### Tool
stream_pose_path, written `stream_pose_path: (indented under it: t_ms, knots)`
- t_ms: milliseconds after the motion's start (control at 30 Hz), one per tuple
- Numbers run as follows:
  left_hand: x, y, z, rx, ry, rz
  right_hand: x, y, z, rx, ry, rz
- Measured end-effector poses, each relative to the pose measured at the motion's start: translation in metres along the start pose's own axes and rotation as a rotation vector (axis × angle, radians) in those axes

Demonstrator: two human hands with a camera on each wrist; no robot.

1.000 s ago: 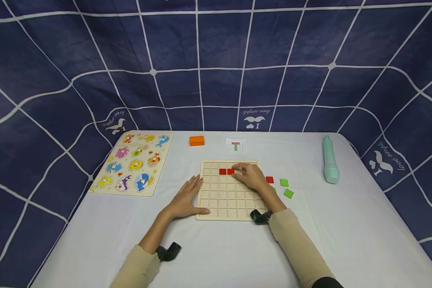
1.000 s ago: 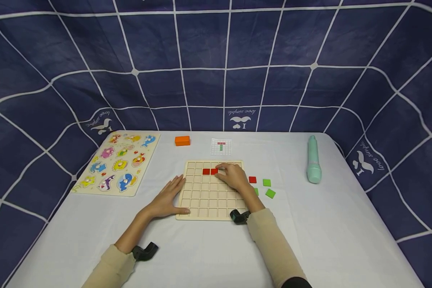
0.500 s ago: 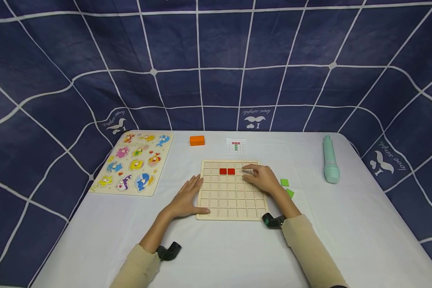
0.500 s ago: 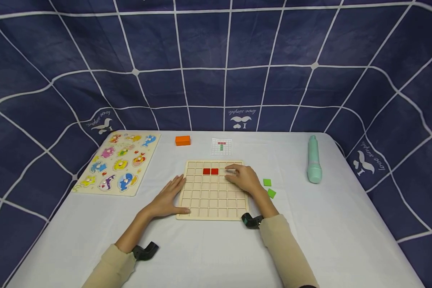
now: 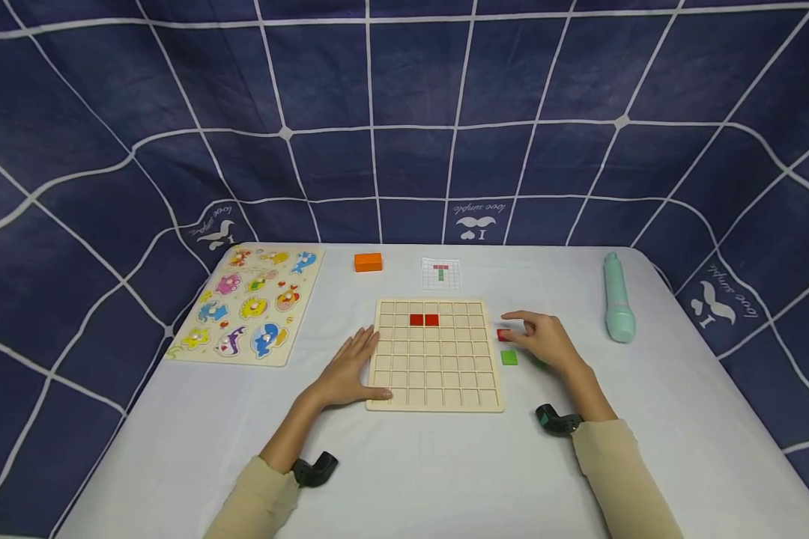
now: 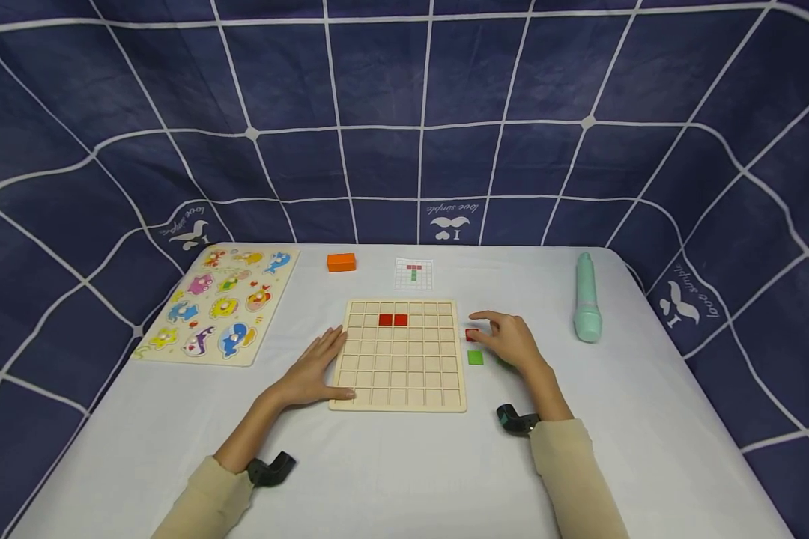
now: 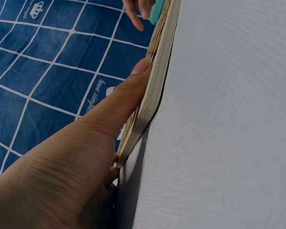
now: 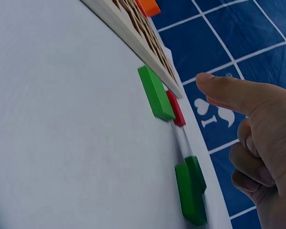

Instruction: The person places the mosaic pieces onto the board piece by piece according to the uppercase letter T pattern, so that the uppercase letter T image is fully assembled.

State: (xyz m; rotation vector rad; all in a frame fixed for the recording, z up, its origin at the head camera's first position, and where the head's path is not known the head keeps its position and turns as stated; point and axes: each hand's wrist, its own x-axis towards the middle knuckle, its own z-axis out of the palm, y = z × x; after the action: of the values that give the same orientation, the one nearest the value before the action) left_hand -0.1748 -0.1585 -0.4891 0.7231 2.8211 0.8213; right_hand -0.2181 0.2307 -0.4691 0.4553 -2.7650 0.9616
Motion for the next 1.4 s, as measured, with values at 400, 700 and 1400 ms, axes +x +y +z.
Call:
stream_pose_path:
  t_ms: [400, 700, 1400]
  knots:
    - [0.000, 0.000, -0.001, -0.003, 0.001, 0.006, -0.005, 0.008, -0.002, 0.006, -0.042, 0.025]
    - [0.000, 0.000, -0.001, 0.002, 0.001, 0.016, -0.007, 0.010, 0.000, -0.033, -0.109, 0.087]
    - [0.000, -0.001, 0.001, 0.002, 0.015, 0.022, -0.008, 0.008, -0.005, -0.056, -0.080, 0.074]
